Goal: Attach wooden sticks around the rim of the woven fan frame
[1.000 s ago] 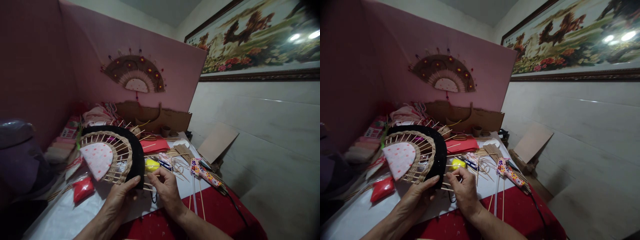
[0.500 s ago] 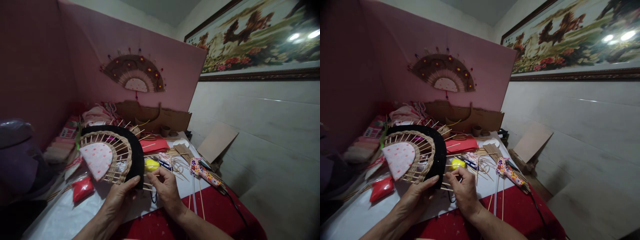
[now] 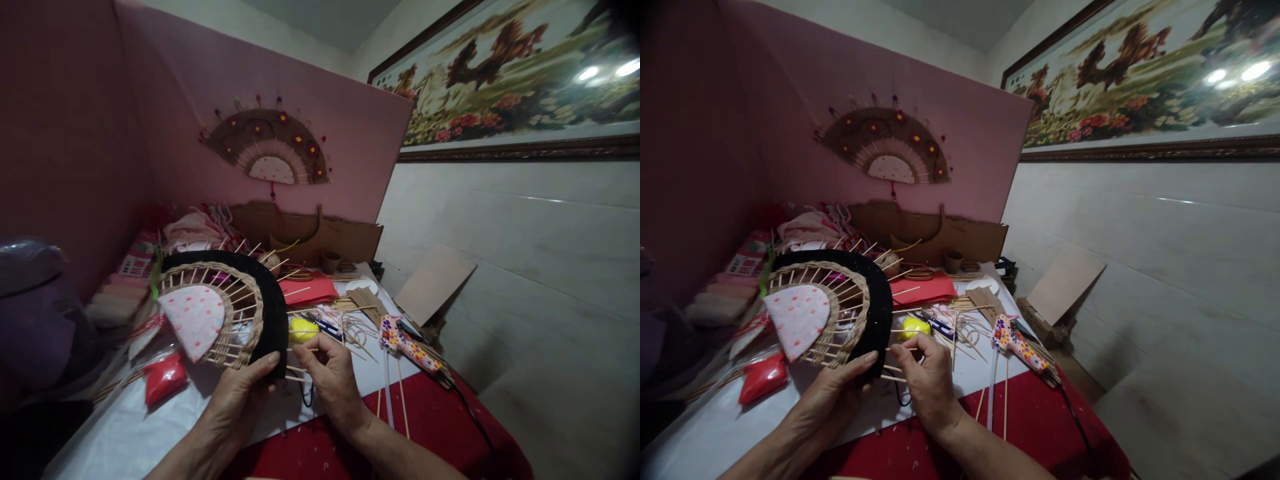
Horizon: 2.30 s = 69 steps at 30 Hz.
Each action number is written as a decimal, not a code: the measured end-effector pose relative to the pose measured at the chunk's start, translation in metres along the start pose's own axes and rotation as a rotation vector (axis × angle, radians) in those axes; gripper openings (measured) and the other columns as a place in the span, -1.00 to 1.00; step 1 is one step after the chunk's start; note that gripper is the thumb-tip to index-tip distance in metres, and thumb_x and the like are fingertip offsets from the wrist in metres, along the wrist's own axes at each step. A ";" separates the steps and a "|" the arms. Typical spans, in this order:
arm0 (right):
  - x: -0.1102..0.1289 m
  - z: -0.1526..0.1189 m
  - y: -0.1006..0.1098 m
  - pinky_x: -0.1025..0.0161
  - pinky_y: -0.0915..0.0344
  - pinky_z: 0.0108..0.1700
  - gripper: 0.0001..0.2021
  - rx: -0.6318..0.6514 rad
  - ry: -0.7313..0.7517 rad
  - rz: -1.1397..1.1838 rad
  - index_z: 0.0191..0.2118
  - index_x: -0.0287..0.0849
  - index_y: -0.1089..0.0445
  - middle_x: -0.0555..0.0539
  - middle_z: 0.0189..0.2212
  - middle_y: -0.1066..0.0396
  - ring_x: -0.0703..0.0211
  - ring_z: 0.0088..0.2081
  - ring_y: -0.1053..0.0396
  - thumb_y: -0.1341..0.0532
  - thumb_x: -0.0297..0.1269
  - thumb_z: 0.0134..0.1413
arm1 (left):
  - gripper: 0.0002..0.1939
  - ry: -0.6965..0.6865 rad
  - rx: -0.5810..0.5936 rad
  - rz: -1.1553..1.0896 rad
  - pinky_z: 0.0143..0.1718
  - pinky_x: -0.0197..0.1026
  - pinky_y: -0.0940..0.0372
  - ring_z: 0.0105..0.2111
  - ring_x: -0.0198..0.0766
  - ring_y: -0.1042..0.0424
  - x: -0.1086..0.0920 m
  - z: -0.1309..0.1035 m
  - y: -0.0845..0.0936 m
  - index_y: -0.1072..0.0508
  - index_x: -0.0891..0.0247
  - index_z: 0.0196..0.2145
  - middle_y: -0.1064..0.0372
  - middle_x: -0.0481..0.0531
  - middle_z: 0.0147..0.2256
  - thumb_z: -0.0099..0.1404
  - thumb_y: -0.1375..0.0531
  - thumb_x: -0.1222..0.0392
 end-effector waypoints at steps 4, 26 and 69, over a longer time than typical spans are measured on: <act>0.000 0.001 0.001 0.37 -0.12 -0.46 -0.76 -0.012 0.013 -0.019 -0.54 -0.22 -0.34 0.02 -0.60 -0.27 0.30 -0.51 -0.19 -0.17 -0.16 -0.02 | -0.78 -0.001 0.015 -0.001 -0.70 -0.40 -0.23 -0.61 -0.35 -0.38 0.000 0.001 -0.001 -0.48 0.40 -0.49 -0.46 0.03 -0.55 -0.20 -0.34 0.44; -0.002 0.003 0.002 0.37 -0.11 -0.48 -0.77 -0.035 -0.036 0.035 -0.55 -0.22 -0.34 0.05 -0.64 -0.23 0.32 -0.55 -0.15 -0.20 -0.16 -0.07 | -0.78 0.022 0.013 -0.008 -0.68 -0.39 -0.27 -0.60 -0.35 -0.38 0.002 0.000 -0.001 -0.47 0.45 -0.46 -0.45 0.07 -0.52 -0.17 -0.32 0.48; 0.044 -0.007 0.020 0.25 -0.15 -0.24 -0.87 -0.153 0.405 -0.202 -0.44 -0.18 -0.24 -0.05 -0.39 -0.22 0.21 -0.30 -0.20 -0.02 -0.40 0.09 | -0.67 -0.031 0.008 0.021 -0.65 -0.37 -0.30 -0.54 -0.31 -0.43 -0.001 0.002 0.001 -0.45 0.36 -0.30 -0.47 0.05 -0.44 -0.09 -0.28 0.48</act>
Point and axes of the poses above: each hand's wrist, its own z-axis towards the middle knuckle, its own y-axis out of the back of the hand, x = y × z, the point moved 9 cm from there along z, towards the middle knuckle
